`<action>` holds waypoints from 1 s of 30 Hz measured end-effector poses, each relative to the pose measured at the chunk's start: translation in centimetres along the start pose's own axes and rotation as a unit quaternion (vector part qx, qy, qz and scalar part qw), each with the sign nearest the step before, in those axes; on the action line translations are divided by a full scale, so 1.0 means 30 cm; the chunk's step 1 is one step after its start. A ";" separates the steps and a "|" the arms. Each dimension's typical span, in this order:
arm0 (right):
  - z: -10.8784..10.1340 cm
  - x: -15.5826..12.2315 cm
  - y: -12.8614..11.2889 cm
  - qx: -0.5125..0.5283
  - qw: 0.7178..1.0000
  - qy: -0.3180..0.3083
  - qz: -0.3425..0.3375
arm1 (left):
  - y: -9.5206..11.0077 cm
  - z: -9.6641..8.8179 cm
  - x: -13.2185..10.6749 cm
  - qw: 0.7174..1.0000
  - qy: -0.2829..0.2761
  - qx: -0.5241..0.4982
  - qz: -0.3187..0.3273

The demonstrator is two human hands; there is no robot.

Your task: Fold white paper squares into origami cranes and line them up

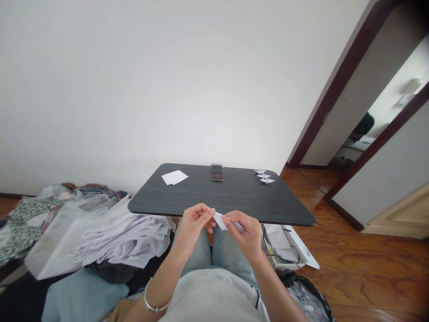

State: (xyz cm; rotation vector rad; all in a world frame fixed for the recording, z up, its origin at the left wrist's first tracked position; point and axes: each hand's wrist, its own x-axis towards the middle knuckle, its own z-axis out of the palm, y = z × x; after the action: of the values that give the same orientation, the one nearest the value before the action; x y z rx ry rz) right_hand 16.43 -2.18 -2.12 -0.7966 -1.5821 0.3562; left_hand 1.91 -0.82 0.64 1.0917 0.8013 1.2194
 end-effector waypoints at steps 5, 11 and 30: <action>0.001 -0.001 0.005 -0.004 1.000 -0.002 0.003 | 0.010 0.001 -0.001 1.000 0.001 0.018 0.003; 0.003 -0.001 0.011 0.003 1.000 -0.008 0.015 | 0.013 -0.002 0.001 1.000 -0.006 0.021 0.004; 0.010 -0.001 0.017 -0.012 1.000 -0.010 -0.008 | -0.001 -0.007 0.013 0.999 -0.022 0.010 -0.024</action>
State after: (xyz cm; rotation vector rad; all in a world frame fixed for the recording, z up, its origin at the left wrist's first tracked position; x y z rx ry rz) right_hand 16.30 -1.77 -2.53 -0.8018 -1.6128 0.3351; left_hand 1.81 -0.40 0.58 1.1046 0.8037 1.1459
